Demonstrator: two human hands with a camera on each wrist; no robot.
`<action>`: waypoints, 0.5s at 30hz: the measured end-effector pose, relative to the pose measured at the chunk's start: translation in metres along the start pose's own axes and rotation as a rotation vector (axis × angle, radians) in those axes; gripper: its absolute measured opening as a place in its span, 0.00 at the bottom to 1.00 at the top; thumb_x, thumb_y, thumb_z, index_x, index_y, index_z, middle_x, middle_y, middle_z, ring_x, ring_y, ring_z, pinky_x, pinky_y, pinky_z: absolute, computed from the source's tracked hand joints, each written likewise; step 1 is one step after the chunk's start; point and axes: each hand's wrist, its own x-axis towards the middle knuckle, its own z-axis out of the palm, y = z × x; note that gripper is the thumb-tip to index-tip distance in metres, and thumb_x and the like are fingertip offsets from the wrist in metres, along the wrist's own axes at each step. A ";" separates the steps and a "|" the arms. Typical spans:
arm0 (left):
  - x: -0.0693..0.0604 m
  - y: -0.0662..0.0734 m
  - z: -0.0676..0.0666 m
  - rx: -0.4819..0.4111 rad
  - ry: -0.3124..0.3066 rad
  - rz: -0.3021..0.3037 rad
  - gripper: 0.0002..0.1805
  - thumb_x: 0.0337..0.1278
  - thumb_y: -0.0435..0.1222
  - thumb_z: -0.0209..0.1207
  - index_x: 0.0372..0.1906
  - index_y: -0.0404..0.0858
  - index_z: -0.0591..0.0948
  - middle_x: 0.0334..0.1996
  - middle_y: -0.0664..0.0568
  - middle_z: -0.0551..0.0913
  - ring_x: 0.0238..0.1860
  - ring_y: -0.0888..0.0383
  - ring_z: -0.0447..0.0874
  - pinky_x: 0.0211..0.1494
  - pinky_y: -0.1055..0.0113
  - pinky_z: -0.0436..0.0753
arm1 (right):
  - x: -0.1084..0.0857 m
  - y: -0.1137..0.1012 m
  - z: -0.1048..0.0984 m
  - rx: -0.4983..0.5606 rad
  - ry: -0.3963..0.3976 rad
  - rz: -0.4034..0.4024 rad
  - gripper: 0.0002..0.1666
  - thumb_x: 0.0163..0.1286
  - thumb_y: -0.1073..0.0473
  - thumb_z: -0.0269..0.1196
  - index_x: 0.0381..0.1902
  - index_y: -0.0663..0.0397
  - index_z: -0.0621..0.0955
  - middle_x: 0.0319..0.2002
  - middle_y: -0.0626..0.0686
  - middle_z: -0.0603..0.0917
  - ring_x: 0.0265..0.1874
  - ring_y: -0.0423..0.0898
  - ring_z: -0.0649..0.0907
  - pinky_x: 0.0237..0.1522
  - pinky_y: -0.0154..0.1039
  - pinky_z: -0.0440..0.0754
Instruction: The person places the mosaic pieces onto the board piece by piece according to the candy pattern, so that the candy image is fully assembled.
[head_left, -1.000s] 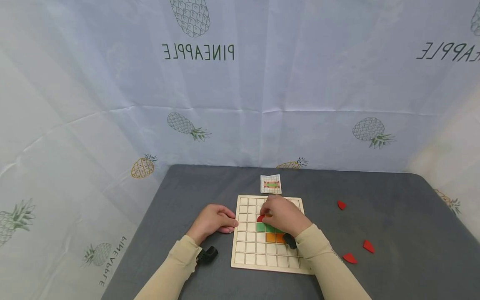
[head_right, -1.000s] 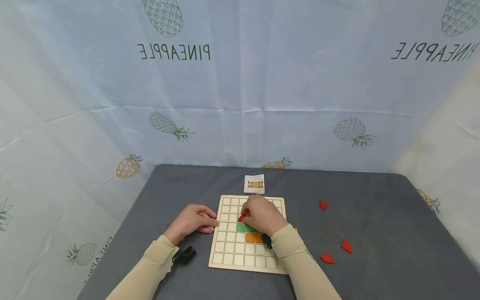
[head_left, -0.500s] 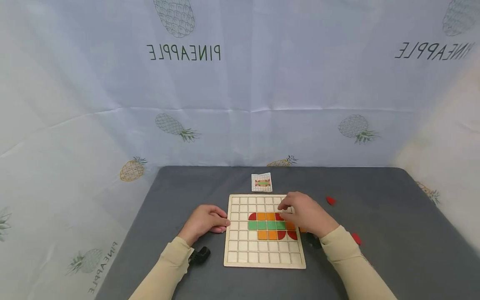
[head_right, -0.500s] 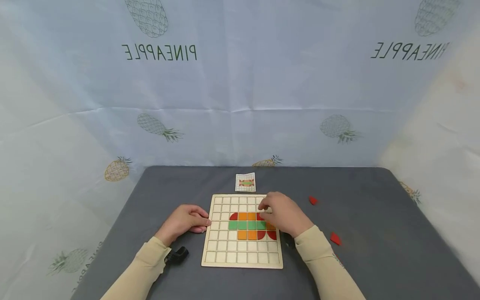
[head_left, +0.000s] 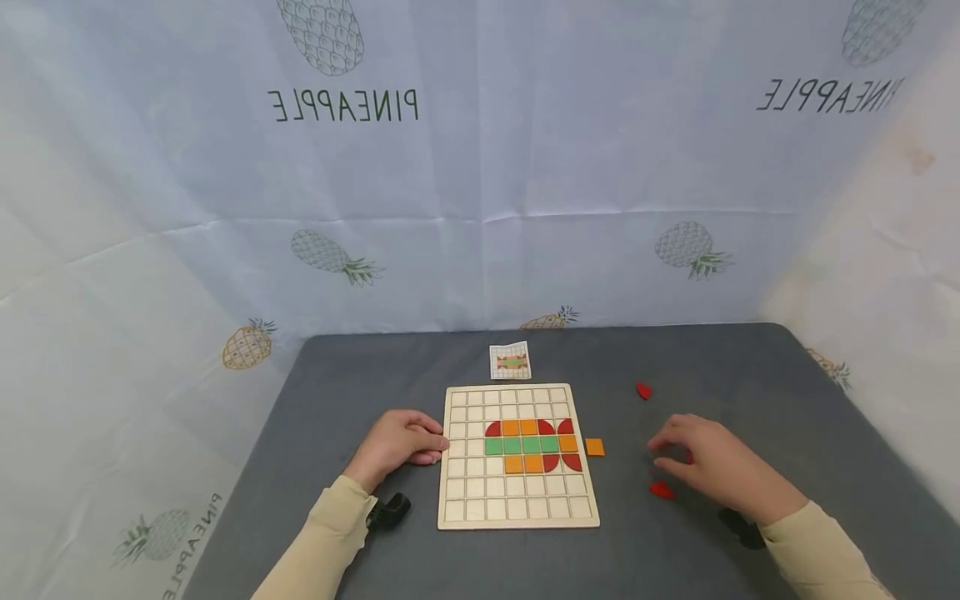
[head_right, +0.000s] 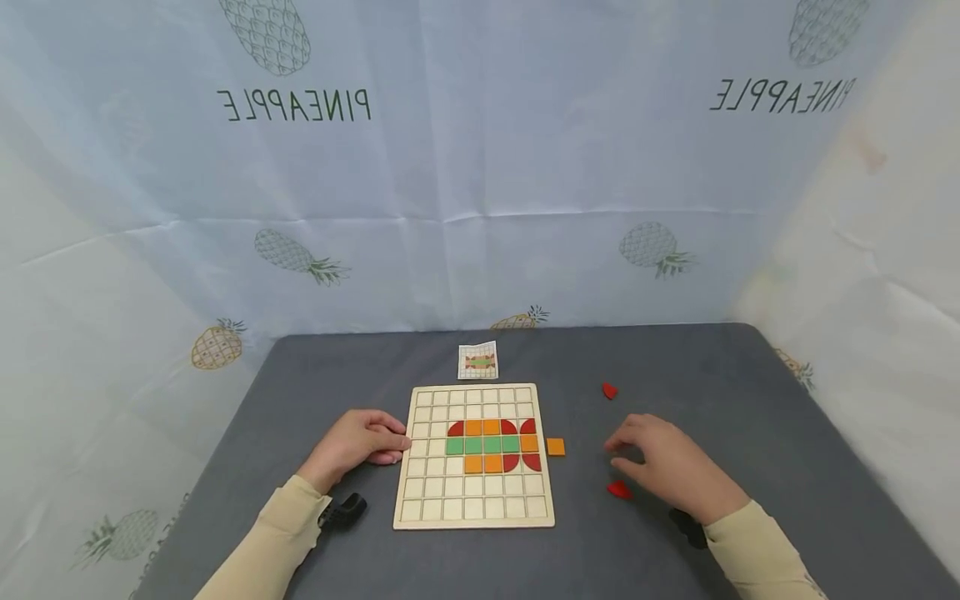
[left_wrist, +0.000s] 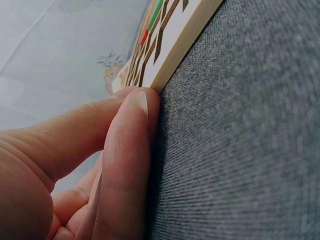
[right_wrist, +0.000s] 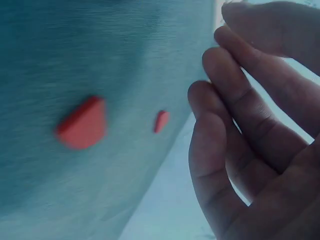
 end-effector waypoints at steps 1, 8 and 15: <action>0.000 0.000 -0.001 -0.003 0.002 -0.002 0.19 0.53 0.38 0.82 0.46 0.34 0.88 0.31 0.49 0.93 0.30 0.60 0.92 0.38 0.65 0.93 | -0.004 0.002 0.000 0.013 -0.010 0.002 0.10 0.67 0.56 0.79 0.45 0.38 0.91 0.41 0.37 0.84 0.35 0.32 0.81 0.33 0.33 0.82; -0.001 -0.002 -0.002 -0.028 -0.019 0.006 0.21 0.53 0.37 0.82 0.48 0.32 0.88 0.33 0.49 0.94 0.32 0.59 0.93 0.40 0.64 0.94 | -0.020 0.015 0.007 0.033 -0.067 -0.037 0.16 0.63 0.52 0.81 0.48 0.36 0.90 0.43 0.35 0.84 0.39 0.33 0.82 0.37 0.36 0.85; 0.001 -0.001 -0.001 -0.029 -0.030 0.027 0.20 0.54 0.36 0.81 0.48 0.32 0.88 0.32 0.49 0.93 0.31 0.60 0.93 0.40 0.65 0.94 | -0.024 0.020 0.014 0.011 -0.086 -0.028 0.17 0.61 0.53 0.82 0.47 0.33 0.90 0.42 0.35 0.83 0.41 0.35 0.83 0.38 0.36 0.86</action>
